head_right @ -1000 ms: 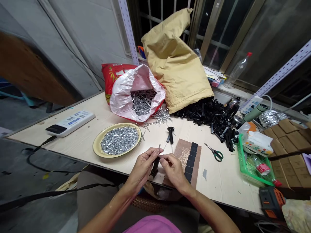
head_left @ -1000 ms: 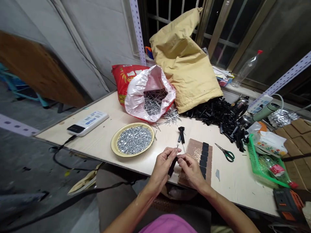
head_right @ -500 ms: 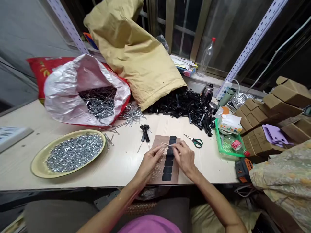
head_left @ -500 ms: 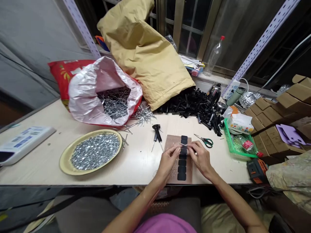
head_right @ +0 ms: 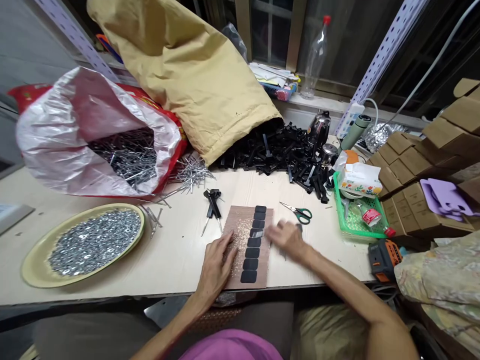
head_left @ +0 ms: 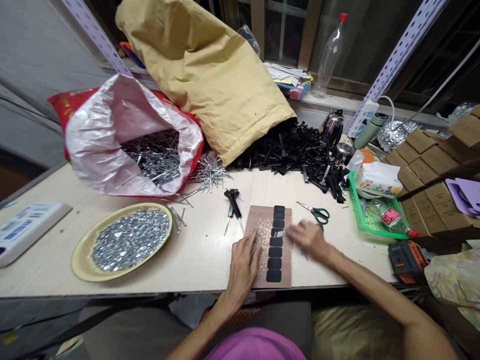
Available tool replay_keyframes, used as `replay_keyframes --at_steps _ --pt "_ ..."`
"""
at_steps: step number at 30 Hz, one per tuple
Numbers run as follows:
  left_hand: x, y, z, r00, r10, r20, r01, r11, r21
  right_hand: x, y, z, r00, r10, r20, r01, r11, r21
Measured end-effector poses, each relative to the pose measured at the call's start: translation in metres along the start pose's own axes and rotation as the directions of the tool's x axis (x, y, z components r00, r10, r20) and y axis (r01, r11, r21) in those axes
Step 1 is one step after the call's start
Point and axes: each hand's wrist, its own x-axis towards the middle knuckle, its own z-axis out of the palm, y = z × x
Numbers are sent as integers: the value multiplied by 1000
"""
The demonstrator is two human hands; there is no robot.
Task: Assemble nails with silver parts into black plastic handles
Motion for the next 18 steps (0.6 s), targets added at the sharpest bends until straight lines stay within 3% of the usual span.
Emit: replay_keyframes --at_steps 2,3,5,7,8,10,11,13,15,18 --pt "-1 -1 1 1000 2 -17 -2 1000 10 -12 -11 -6 955 -292 -45 295 953 73" --pt "-1 -1 1 1000 2 -23 -2 1000 15 -13 -11 -9 948 -311 -68 316 946 78" --pt "-1 -2 1 1000 7 -29 -6 1000 24 -5 0 -9 991 -102 -82 105 994 33" --pt "-1 -2 0 999 15 -32 -14 999 32 8 15 -5 978 199 -68 -201 979 -24" --pt "-1 -2 0 999 16 -32 -15 999 35 13 20 -2 968 243 -58 -246 968 -42" --pt "-1 -2 -1 999 16 -31 -15 999 39 12 18 2 989 131 -68 -134 990 -38" --pt "-1 -2 -1 999 17 -32 -16 999 39 8 11 2 998 -7 -64 6 1000 -16" --pt "-1 -2 -1 999 21 -34 -19 999 40 -5 -5 -1 959 -276 -67 278 960 32" --pt "-1 -2 -2 999 26 -38 -25 999 41 -17 -17 -5 952 -298 -75 299 954 15" --pt "1 -1 -3 999 26 -33 -24 999 46 -21 -18 -8 976 -213 -50 212 977 -15"
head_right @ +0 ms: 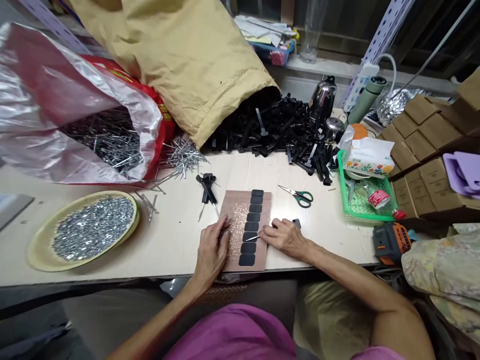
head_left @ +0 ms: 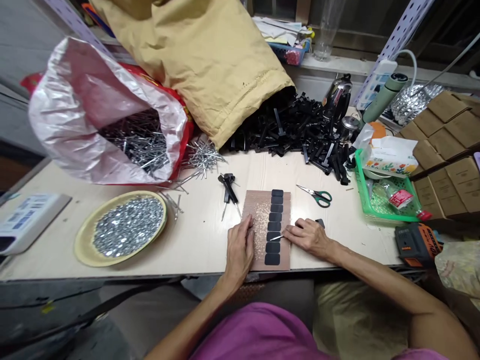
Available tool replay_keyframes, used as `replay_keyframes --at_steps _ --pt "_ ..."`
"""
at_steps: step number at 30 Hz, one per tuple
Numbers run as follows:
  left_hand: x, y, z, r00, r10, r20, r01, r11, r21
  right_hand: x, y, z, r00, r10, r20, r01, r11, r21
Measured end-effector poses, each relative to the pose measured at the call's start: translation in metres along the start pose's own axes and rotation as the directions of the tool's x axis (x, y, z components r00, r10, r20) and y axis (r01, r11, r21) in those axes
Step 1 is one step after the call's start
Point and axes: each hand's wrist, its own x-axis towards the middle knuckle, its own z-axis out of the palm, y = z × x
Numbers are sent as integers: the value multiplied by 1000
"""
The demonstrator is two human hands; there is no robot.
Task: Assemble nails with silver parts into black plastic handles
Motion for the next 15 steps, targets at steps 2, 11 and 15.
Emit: replay_keyframes --at_steps 2,11,15 --pt "1 0 -1 1000 1 11 -1 1000 -1 1 4 3 999 13 30 -13 1000 4" --pt "1 2 -2 998 -51 22 51 998 -28 12 -13 -15 960 266 92 -281 893 352" --pt "4 4 -8 990 -135 39 139 982 -131 13 -68 -48 661 395 638 -715 77 694"
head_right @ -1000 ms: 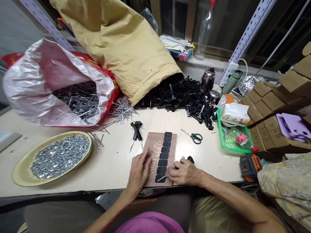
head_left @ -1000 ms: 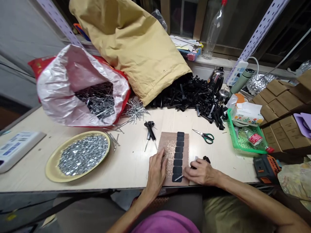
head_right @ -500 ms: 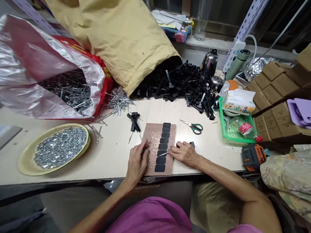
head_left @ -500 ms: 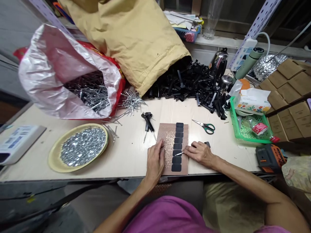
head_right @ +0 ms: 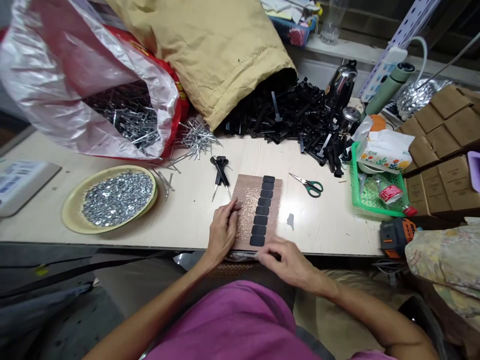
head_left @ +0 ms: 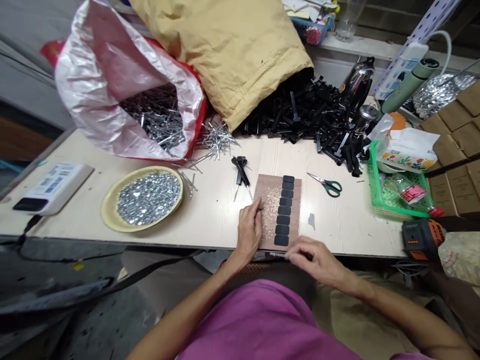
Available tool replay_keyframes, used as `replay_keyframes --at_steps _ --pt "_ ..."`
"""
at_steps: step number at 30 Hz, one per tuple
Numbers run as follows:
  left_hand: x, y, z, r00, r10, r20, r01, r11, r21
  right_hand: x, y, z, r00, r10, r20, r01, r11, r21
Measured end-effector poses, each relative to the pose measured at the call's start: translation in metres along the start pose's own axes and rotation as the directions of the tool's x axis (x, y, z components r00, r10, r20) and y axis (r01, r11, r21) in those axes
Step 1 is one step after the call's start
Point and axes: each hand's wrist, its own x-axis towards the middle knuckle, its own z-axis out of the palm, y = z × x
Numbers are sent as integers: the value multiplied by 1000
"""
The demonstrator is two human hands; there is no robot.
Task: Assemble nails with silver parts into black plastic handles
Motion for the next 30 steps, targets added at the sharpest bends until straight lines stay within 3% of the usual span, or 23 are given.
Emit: replay_keyframes --at_steps 1,3,4,5,7,10,13,14,16,18,19,20,21,23,26,28,30 --pt "1 0 -1 1000 -24 -5 24 999 -35 -9 -1 13 969 199 148 -228 948 222" --pt "2 1 -3 997 -70 -15 68 993 -99 -16 4 40 782 444 437 -620 624 476" --pt "3 1 -4 996 -85 -20 82 988 -128 -13 11 52 698 492 521 -716 452 532" --pt "4 1 -4 995 -96 -23 91 984 -155 -7 18 64 658 506 557 -744 321 587" --pt "4 2 -6 993 -117 -21 109 971 -214 11 31 83 694 521 497 -664 196 721" --pt "3 1 -12 980 -197 -18 180 924 -337 31 36 101 763 524 379 -531 173 830" --pt "4 -4 -21 945 -321 -67 253 844 -474 26 18 105 735 418 534 -645 187 741" --pt "5 -6 -25 928 -361 -91 266 814 -516 22 8 101 717 354 601 -693 272 667" --pt "8 -11 -31 896 -426 -123 279 757 -590 24 -15 85 771 251 585 -604 579 548" --pt "11 -13 -36 875 -467 -126 288 712 -640 44 -36 62 933 177 313 -280 903 325" --pt "12 -14 -38 870 -478 -118 293 696 -655 61 -44 50 990 77 115 -88 992 95" --pt "13 -15 -39 869 -484 -107 299 684 -665 82 -49 39 996 -60 -65 49 984 -168" --pt "14 -16 -41 869 -486 -94 305 675 -672 104 -53 31 971 -169 -172 85 907 -412" --pt "14 -17 -45 872 -484 -66 317 664 -678 146 -54 22 934 -264 -241 6 685 -728" --pt "11 -20 -52 879 -474 -53 328 682 -654 189 -53 24 944 -233 -235 -113 441 -890" --pt "9 -19 -58 906 -400 -137 261 784 -564 199 -56 27 949 -195 -246 -152 402 -903" --pt "8 -15 -64 944 -178 -277 68 929 -365 196 -64 26 936 -205 -287 -183 413 -892"
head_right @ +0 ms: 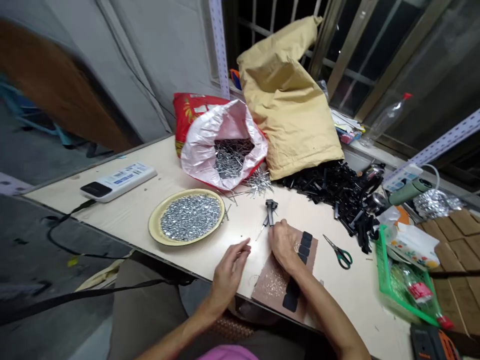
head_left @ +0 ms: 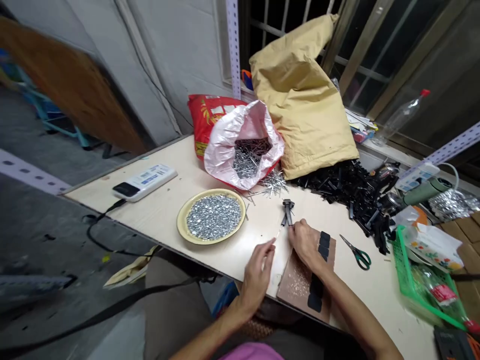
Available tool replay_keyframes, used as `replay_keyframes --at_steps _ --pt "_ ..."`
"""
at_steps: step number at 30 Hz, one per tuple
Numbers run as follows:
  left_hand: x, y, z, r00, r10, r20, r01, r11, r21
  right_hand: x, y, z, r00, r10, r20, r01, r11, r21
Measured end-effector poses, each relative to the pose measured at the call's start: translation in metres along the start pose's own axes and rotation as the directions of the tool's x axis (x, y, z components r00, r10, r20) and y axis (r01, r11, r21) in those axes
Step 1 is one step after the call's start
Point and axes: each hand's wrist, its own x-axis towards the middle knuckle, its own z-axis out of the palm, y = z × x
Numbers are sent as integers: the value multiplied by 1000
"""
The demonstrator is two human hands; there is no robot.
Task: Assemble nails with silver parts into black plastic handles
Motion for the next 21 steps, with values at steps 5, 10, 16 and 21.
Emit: replay_keyframes --at_steps 5,10,16,21 --pt "11 17 -3 814 541 209 -579 740 343 -25 6 -42 980 -190 -53 194 976 96" --pt "25 18 -2 844 490 218 -536 788 305 -31 -3 -69 948 -318 13 264 808 527" --pt "38 11 -20 999 26 -19 -27 999 -43 2 -45 -57 940 -217 265 -148 440 886" --pt "33 10 -42 979 -190 -75 182 978 -104 16 -76 -42 962 -255 100 -7 343 939"
